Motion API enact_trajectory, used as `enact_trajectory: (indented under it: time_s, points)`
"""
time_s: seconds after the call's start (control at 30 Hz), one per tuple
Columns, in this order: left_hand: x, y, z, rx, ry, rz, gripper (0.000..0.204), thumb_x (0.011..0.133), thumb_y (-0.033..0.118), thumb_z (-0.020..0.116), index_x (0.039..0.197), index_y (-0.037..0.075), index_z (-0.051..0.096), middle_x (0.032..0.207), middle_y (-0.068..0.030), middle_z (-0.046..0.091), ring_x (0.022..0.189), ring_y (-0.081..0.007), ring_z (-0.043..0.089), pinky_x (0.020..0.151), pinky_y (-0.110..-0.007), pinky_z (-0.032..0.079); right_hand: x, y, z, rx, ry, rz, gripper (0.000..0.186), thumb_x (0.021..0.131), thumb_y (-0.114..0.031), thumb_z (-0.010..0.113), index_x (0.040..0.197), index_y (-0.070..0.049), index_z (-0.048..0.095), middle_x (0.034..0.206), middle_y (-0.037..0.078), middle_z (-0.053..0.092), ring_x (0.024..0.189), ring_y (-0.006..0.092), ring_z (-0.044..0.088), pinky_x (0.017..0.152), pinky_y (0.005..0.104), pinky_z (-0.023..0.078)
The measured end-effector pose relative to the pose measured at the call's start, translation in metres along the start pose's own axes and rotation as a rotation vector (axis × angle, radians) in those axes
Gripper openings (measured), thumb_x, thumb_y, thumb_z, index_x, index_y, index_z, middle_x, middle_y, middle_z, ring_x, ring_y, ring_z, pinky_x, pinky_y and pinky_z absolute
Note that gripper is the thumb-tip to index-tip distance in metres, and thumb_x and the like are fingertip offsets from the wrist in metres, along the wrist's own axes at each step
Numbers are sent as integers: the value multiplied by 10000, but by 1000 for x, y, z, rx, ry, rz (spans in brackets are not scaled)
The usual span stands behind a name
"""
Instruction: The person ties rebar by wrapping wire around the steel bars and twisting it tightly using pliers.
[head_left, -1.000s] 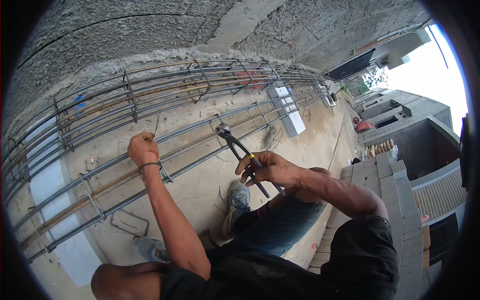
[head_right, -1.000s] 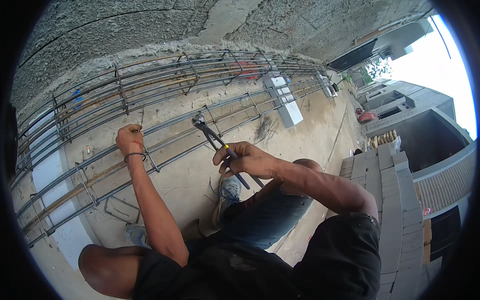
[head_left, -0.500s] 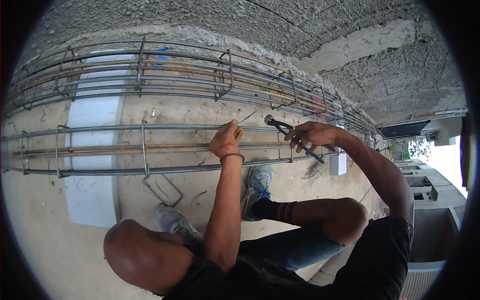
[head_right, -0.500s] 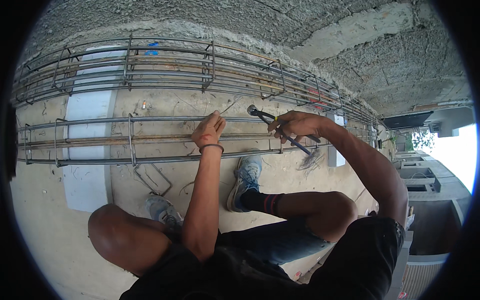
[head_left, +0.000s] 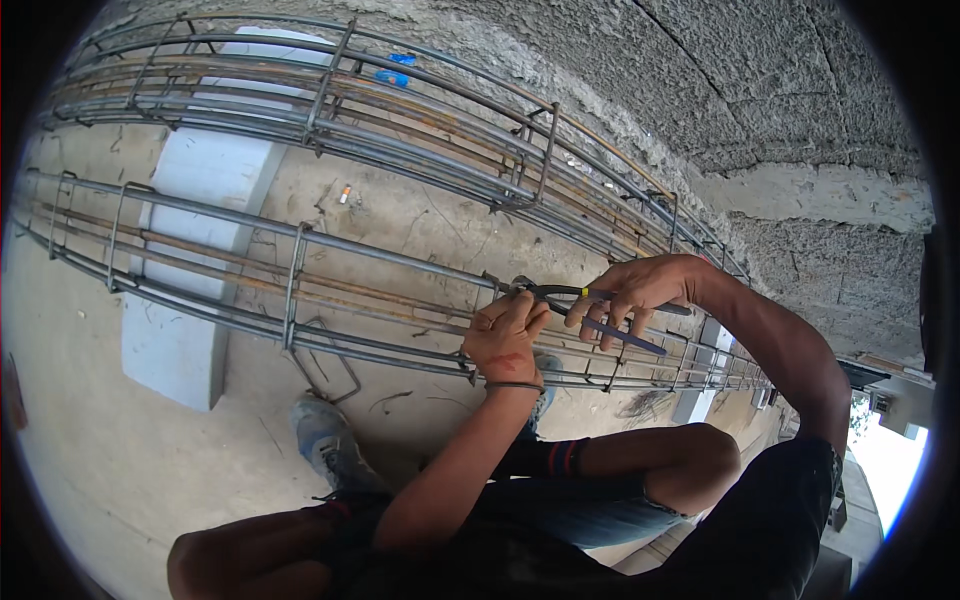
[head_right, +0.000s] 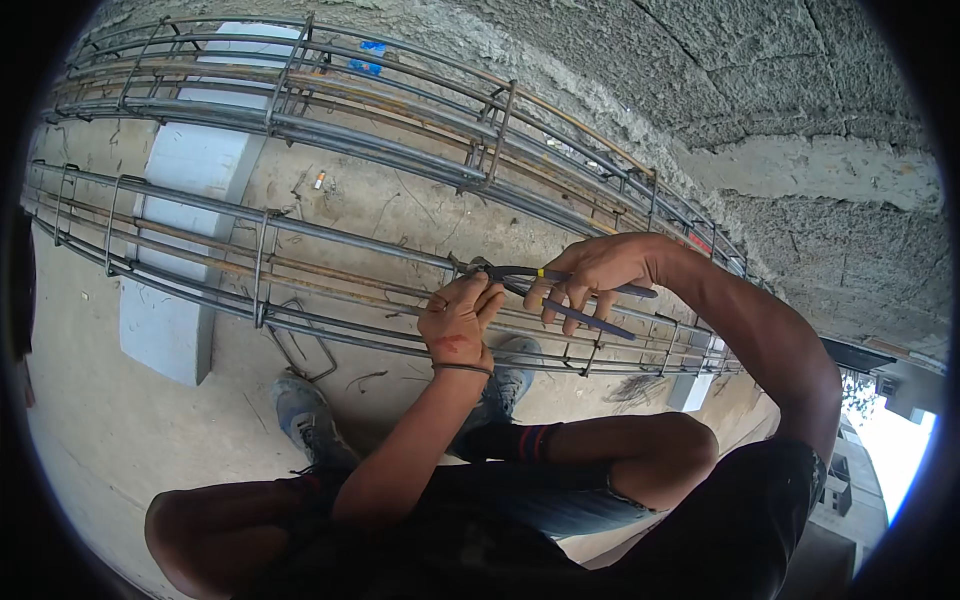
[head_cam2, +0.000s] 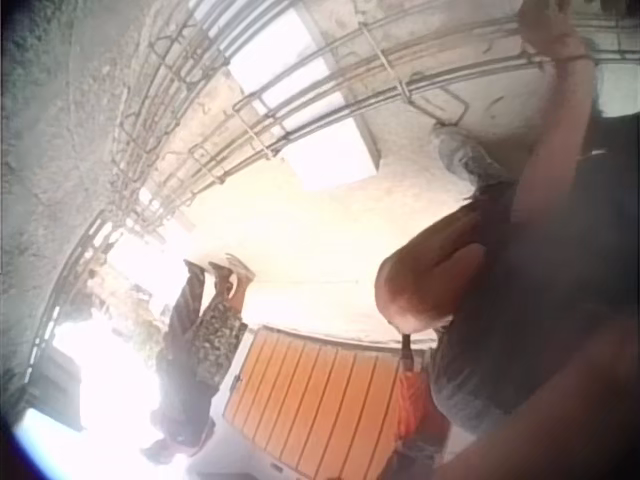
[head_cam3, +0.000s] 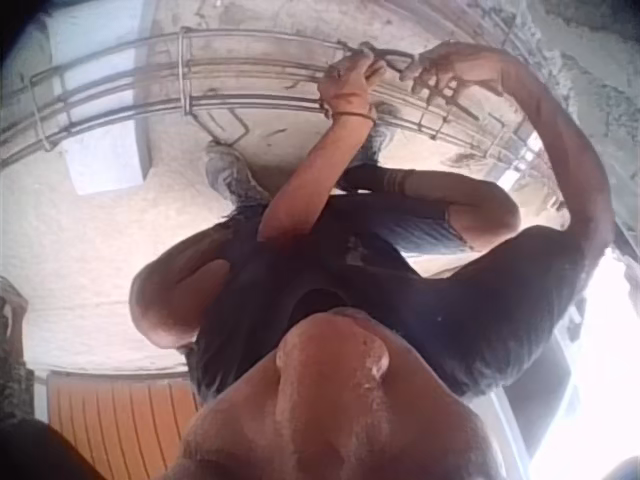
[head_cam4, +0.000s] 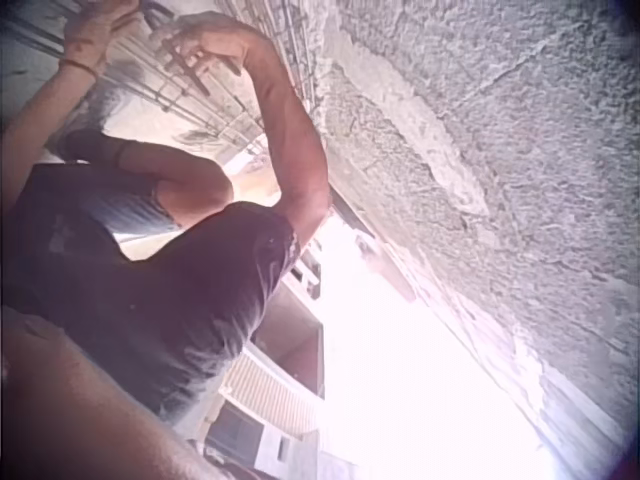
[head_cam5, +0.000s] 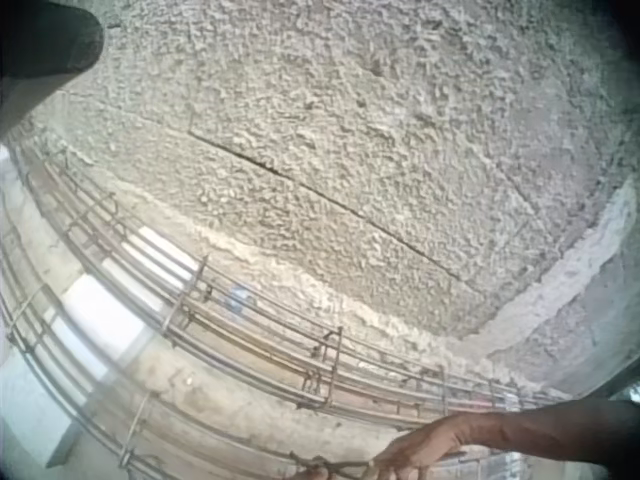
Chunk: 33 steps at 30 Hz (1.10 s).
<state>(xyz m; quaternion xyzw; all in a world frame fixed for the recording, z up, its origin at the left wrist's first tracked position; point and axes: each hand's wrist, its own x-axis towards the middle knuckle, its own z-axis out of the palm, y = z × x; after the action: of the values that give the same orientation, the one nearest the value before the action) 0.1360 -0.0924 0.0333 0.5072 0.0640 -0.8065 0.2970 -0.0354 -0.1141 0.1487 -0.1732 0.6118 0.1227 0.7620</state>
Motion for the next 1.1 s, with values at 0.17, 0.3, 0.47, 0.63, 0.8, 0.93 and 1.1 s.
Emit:
enact_trajectory:
  time_s: [0.17, 0.3, 0.47, 0.63, 0.8, 0.93, 1.1]
  points:
    - [-5, -1, 2, -63, -12, 31, 111, 760, 26, 701, 791, 3, 597, 779, -95, 627, 674, -180, 648, 635, -266, 571, 7, -5, -11, -29, -107, -26, 510, 756, -50, 477, 1266, -57, 484, 1197, 134, 545, 1039, 242, 595, 859, 373, 534]
    - [-7, -4, -1, -74, -25, 31, 120, 764, 41, 711, 800, 6, 602, 781, -98, 630, 673, -179, 647, 635, -265, 571, 9, -3, -13, -62, -154, -40, 466, 769, -47, 467, 1234, -47, 501, 1167, 122, 546, 965, 219, 609, 785, 354, 541]
    - [-7, -3, -5, -93, -32, -48, 122, 775, 67, 713, 798, 11, 607, 766, -92, 628, 669, -170, 643, 618, -243, 561, 9, 0, 3, 36, -102, -70, 359, 810, -70, 442, 1155, -37, 535, 974, 83, 557, 781, 156, 579, 626, 266, 519]
    - [-6, -3, -11, -67, -41, -99, 191, 791, 170, 711, 827, 20, 598, 767, -79, 609, 694, -182, 631, 657, -276, 554, 11, 1, 39, 10, 118, -79, 165, 821, -51, 398, 901, -32, 541, 779, 60, 539, 662, 140, 547, 572, 307, 494]
    - [-24, -7, 14, -235, -67, -399, 350, 805, 373, 679, 810, 53, 537, 803, -83, 576, 770, -208, 608, 772, -351, 529, 1, 2, 62, -1236, 711, -135, 192, 805, -53, 463, 983, -10, 523, 880, 206, 550, 745, 292, 591, 622, 394, 491]
    - [12, 12, 35, -432, -215, -479, 356, 821, 386, 664, 867, 59, 531, 786, -59, 573, 774, -185, 589, 767, -315, 492, 6, -17, 75, -1519, 817, -86, 311, 798, -91, 505, 1082, 32, 473, 895, 201, 532, 809, 309, 572, 672, 423, 491]
    - [23, -1, 60, -554, 26, -563, 320, 892, 280, 522, 657, 140, 354, 561, -5, 384, 521, -161, 426, 640, -338, 483, -11, -27, 64, -1430, 877, -102, 375, 782, -100, 562, 1111, 37, 444, 850, 195, 558, 809, 327, 588, 678, 421, 484]
